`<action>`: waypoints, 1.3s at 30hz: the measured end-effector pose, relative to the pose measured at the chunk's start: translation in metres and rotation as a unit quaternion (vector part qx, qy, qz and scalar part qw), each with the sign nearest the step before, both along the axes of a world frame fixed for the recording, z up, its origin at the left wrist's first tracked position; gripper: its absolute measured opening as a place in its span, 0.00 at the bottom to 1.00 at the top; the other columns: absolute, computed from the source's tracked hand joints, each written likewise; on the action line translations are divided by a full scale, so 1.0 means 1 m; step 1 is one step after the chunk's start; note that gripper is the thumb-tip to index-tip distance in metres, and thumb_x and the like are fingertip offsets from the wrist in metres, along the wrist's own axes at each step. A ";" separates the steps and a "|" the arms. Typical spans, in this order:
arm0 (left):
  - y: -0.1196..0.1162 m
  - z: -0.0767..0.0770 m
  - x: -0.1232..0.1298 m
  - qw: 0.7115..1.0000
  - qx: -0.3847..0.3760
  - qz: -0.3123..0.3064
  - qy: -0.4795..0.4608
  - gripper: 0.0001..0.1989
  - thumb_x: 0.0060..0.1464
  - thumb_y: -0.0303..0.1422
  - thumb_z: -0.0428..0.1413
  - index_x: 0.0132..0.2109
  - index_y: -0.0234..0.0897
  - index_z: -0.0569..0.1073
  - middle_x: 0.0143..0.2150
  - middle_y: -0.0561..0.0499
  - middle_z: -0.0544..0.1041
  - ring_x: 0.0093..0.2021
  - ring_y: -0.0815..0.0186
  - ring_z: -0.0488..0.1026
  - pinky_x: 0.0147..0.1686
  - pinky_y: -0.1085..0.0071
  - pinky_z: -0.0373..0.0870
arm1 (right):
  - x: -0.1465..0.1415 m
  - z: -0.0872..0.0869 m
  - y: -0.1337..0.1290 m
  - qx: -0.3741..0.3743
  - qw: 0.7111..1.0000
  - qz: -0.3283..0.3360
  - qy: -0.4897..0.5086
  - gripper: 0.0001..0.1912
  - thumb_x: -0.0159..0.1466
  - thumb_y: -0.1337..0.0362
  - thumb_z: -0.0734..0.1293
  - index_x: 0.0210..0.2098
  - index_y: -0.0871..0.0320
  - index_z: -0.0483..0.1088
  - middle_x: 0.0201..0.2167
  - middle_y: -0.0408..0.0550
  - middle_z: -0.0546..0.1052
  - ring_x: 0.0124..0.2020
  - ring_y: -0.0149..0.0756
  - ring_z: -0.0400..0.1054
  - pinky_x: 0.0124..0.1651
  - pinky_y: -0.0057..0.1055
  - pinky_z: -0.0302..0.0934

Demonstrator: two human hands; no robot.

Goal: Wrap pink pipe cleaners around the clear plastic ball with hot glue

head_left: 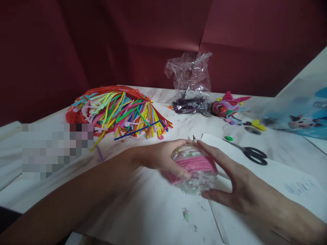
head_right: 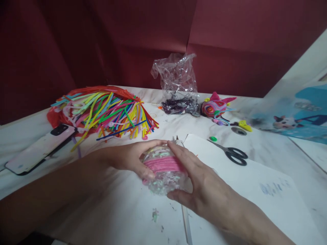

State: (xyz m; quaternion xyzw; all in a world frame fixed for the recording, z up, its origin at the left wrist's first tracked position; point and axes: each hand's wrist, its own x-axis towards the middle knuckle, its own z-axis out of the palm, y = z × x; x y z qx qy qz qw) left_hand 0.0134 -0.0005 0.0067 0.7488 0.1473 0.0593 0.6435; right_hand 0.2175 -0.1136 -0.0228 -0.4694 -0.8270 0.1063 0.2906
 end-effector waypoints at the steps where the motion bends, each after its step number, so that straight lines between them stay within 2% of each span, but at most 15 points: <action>1: 0.001 -0.001 -0.001 1.000 -0.006 -0.004 -0.005 0.36 0.41 0.33 0.61 0.57 0.35 0.56 0.48 0.43 0.68 0.44 0.61 0.68 0.39 0.68 0.68 | 0.001 -0.001 0.000 -0.016 1.000 -0.001 0.020 0.32 0.69 0.51 0.59 0.66 0.55 0.42 0.50 0.45 0.45 0.53 0.29 0.41 0.61 0.15 0.38; 5: 0.007 -0.011 -0.003 0.998 -0.045 -0.029 -0.021 0.38 0.41 0.35 0.62 0.58 0.37 0.55 0.52 0.42 0.66 0.49 0.58 0.67 0.42 0.66 0.68 | 0.007 -0.005 0.002 -0.065 0.994 -0.002 0.088 0.37 0.70 0.44 0.63 0.66 0.56 0.44 0.51 0.44 0.45 0.53 0.28 0.41 0.59 0.12 0.39; 8: 0.011 -0.018 -0.002 0.997 -0.047 -0.030 -0.045 0.39 0.40 0.35 0.63 0.58 0.38 0.55 0.52 0.43 0.66 0.51 0.58 0.65 0.44 0.66 0.67 | 0.013 -0.007 0.004 -0.083 0.988 0.016 0.132 0.39 0.70 0.41 0.65 0.66 0.56 0.44 0.51 0.45 0.45 0.54 0.30 0.40 0.59 0.13 0.38; 13: 0.010 -0.019 0.001 0.999 -0.020 0.017 -0.036 0.40 0.40 0.36 0.63 0.59 0.37 0.54 0.56 0.42 0.62 0.56 0.57 0.60 0.51 0.63 0.61 | 0.017 -0.011 0.006 -0.111 0.976 0.036 0.185 0.41 0.70 0.41 0.68 0.66 0.56 0.43 0.51 0.46 0.43 0.54 0.31 0.38 0.59 0.14 0.39; 18: 0.005 -0.017 0.002 0.998 -0.031 0.041 -0.023 0.41 0.39 0.34 0.63 0.59 0.35 0.53 0.53 0.41 0.65 0.51 0.57 0.65 0.46 0.62 0.65 | 0.012 -0.010 0.005 -0.109 0.974 0.036 0.195 0.40 0.70 0.42 0.69 0.66 0.54 0.43 0.51 0.45 0.43 0.54 0.32 0.38 0.59 0.18 0.40; 22: 0.003 -0.013 0.001 0.998 -0.030 0.061 -0.009 0.43 0.37 0.32 0.64 0.59 0.34 0.51 0.53 0.39 0.65 0.48 0.57 0.67 0.43 0.64 0.67 | 0.012 -0.010 0.001 -0.101 0.977 0.030 0.186 0.39 0.70 0.43 0.68 0.66 0.54 0.44 0.51 0.46 0.43 0.54 0.33 0.39 0.59 0.18 0.40; 28: 0.002 -0.005 -0.003 0.999 0.009 0.043 0.002 0.46 0.38 0.37 0.63 0.61 0.35 0.49 0.56 0.40 0.63 0.52 0.56 0.64 0.47 0.65 0.65 | 0.007 -0.006 -0.006 -0.080 0.979 0.010 0.187 0.38 0.70 0.42 0.67 0.65 0.52 0.44 0.51 0.44 0.43 0.54 0.32 0.38 0.58 0.17 0.41; 33: -0.002 -0.003 -0.002 0.996 -0.043 0.060 -0.051 0.45 0.40 0.37 0.62 0.61 0.35 0.47 0.57 0.39 0.62 0.54 0.53 0.63 0.47 0.62 0.64 | 0.002 0.000 -0.008 -0.026 0.982 -0.025 0.185 0.38 0.70 0.41 0.67 0.66 0.51 0.44 0.51 0.45 0.45 0.54 0.35 0.39 0.59 0.18 0.41; 36: -0.006 -0.001 0.000 0.991 -0.040 0.100 -0.074 0.47 0.39 0.38 0.62 0.61 0.31 0.46 0.60 0.37 0.57 0.57 0.53 0.59 0.52 0.60 0.60 | 0.003 0.000 -0.009 0.006 0.986 -0.037 0.165 0.37 0.69 0.45 0.68 0.66 0.51 0.45 0.50 0.46 0.46 0.53 0.37 0.41 0.61 0.21 0.38; 39: -0.013 0.004 0.001 0.992 -0.003 0.116 -0.054 0.50 0.39 0.38 0.63 0.63 0.33 0.42 0.61 0.38 0.54 0.58 0.53 0.56 0.55 0.59 0.56 | 0.003 -0.002 -0.010 0.011 0.984 -0.049 0.168 0.36 0.67 0.51 0.67 0.66 0.51 0.44 0.50 0.46 0.46 0.53 0.38 0.42 0.62 0.23 0.39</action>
